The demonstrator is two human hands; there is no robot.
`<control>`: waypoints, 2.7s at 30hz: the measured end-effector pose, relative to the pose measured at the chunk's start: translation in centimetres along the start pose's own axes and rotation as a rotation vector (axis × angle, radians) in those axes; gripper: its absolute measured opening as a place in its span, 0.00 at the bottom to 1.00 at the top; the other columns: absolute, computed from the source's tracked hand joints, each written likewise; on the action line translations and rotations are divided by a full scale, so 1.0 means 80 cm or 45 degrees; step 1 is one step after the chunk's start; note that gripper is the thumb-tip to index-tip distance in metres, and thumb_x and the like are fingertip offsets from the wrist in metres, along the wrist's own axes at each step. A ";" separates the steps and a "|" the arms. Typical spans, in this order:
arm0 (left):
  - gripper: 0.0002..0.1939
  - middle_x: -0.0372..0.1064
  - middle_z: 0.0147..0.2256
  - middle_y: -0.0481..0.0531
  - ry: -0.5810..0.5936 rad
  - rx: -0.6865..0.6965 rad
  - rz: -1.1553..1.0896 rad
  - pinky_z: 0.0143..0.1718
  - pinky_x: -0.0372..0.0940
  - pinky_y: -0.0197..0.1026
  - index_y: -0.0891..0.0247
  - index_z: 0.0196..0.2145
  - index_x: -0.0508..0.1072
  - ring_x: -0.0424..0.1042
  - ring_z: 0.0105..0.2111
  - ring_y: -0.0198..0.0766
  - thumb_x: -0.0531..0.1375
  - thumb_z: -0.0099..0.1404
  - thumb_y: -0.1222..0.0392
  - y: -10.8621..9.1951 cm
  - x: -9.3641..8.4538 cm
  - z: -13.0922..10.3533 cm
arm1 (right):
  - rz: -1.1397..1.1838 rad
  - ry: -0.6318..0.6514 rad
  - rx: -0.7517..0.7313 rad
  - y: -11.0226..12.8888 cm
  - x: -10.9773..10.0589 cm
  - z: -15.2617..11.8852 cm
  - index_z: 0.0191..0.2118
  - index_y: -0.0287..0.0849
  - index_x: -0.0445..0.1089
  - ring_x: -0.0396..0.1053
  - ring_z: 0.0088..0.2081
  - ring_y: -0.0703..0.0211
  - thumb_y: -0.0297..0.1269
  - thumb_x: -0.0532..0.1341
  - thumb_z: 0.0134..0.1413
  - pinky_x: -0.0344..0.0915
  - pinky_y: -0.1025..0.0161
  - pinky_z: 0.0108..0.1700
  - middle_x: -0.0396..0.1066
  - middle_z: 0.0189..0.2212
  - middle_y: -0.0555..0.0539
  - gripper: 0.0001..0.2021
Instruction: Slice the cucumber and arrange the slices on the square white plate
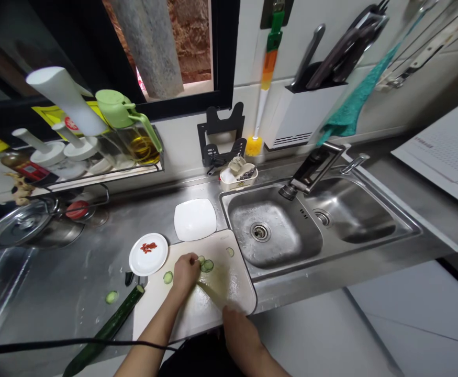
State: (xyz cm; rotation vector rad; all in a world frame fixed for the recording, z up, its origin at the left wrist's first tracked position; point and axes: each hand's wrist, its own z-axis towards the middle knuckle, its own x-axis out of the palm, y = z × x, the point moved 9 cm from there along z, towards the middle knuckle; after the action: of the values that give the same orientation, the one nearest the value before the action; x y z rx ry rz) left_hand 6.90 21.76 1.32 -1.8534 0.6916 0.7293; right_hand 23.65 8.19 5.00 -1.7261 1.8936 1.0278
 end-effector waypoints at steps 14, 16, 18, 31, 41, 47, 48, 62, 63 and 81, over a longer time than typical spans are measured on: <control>0.07 0.71 0.26 0.47 0.059 -0.025 -0.112 0.32 0.56 0.34 0.61 0.32 0.72 0.68 0.28 0.33 0.57 0.56 0.69 -0.004 0.005 0.000 | 0.012 0.040 0.041 -0.003 -0.006 -0.001 0.51 0.34 0.68 0.72 0.46 0.51 0.20 0.46 0.54 0.65 0.62 0.45 0.73 0.46 0.35 0.23; 0.06 0.71 0.25 0.46 0.075 -0.033 -0.140 0.32 0.57 0.33 0.61 0.30 0.73 0.68 0.28 0.33 0.57 0.56 0.68 -0.002 0.004 -0.001 | 0.019 0.033 0.042 -0.003 -0.006 0.000 0.50 0.34 0.68 0.72 0.46 0.50 0.21 0.46 0.54 0.65 0.62 0.45 0.73 0.45 0.35 0.21; 0.05 0.71 0.24 0.45 0.078 -0.032 -0.171 0.31 0.57 0.33 0.61 0.27 0.73 0.68 0.27 0.32 0.57 0.56 0.67 0.001 0.002 -0.003 | 0.032 0.020 0.025 -0.003 -0.008 0.000 0.50 0.34 0.68 0.72 0.45 0.49 0.22 0.48 0.54 0.66 0.61 0.45 0.73 0.44 0.34 0.20; 0.04 0.74 0.25 0.47 0.206 -0.189 -0.256 0.31 0.60 0.34 0.62 0.25 0.75 0.71 0.27 0.34 0.59 0.53 0.64 0.063 -0.001 -0.038 | -0.007 0.057 -0.076 -0.006 -0.011 -0.010 0.49 0.36 0.68 0.72 0.42 0.50 0.17 0.45 0.53 0.64 0.61 0.41 0.74 0.41 0.38 0.23; 0.09 0.70 0.21 0.46 0.087 -0.091 -0.128 0.30 0.56 0.34 0.62 0.22 0.72 0.67 0.25 0.33 0.55 0.57 0.62 0.057 -0.016 -0.055 | -0.078 -0.008 -0.041 0.020 -0.019 0.009 0.49 0.37 0.68 0.72 0.43 0.52 0.18 0.45 0.52 0.65 0.61 0.42 0.74 0.41 0.39 0.23; 0.09 0.69 0.21 0.47 0.034 -0.110 -0.114 0.30 0.55 0.34 0.62 0.24 0.73 0.66 0.25 0.33 0.55 0.58 0.64 0.059 -0.016 -0.059 | -0.082 -0.019 -0.048 0.027 -0.021 0.011 0.50 0.37 0.68 0.72 0.42 0.52 0.20 0.48 0.53 0.65 0.62 0.42 0.74 0.42 0.38 0.22; 0.09 0.69 0.21 0.47 0.033 -0.113 -0.112 0.30 0.55 0.34 0.62 0.24 0.73 0.66 0.25 0.33 0.55 0.58 0.64 0.060 -0.016 -0.059 | -0.090 -0.017 -0.045 0.028 -0.021 0.011 0.50 0.37 0.68 0.73 0.42 0.52 0.20 0.48 0.52 0.65 0.62 0.42 0.74 0.42 0.38 0.22; 0.09 0.71 0.22 0.47 0.044 -0.124 -0.088 0.31 0.55 0.35 0.62 0.23 0.73 0.67 0.25 0.33 0.55 0.58 0.63 0.060 -0.015 -0.057 | -0.111 -0.089 -0.107 0.036 -0.016 0.016 0.54 0.36 0.67 0.72 0.44 0.54 0.19 0.47 0.52 0.65 0.63 0.44 0.74 0.43 0.38 0.25; 0.09 0.71 0.23 0.47 0.045 -0.127 -0.087 0.31 0.55 0.35 0.62 0.23 0.73 0.67 0.26 0.33 0.55 0.58 0.63 0.060 -0.016 -0.057 | -0.108 -0.090 -0.111 0.037 -0.016 0.016 0.54 0.37 0.67 0.72 0.44 0.54 0.19 0.47 0.52 0.65 0.63 0.44 0.74 0.44 0.38 0.25; 0.12 0.72 0.24 0.46 -0.066 -0.156 -0.185 0.32 0.57 0.34 0.60 0.26 0.73 0.69 0.27 0.34 0.55 0.60 0.53 0.087 -0.045 -0.060 | -0.007 0.090 -0.006 -0.009 0.002 -0.004 0.54 0.32 0.66 0.70 0.49 0.50 0.16 0.43 0.52 0.63 0.59 0.49 0.72 0.47 0.34 0.27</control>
State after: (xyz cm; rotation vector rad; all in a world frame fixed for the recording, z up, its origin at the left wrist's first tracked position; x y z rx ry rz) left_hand 0.30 15.38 1.56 -1.9665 0.4825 0.7353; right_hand 24.35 7.84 4.92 -1.7916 1.9298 0.9820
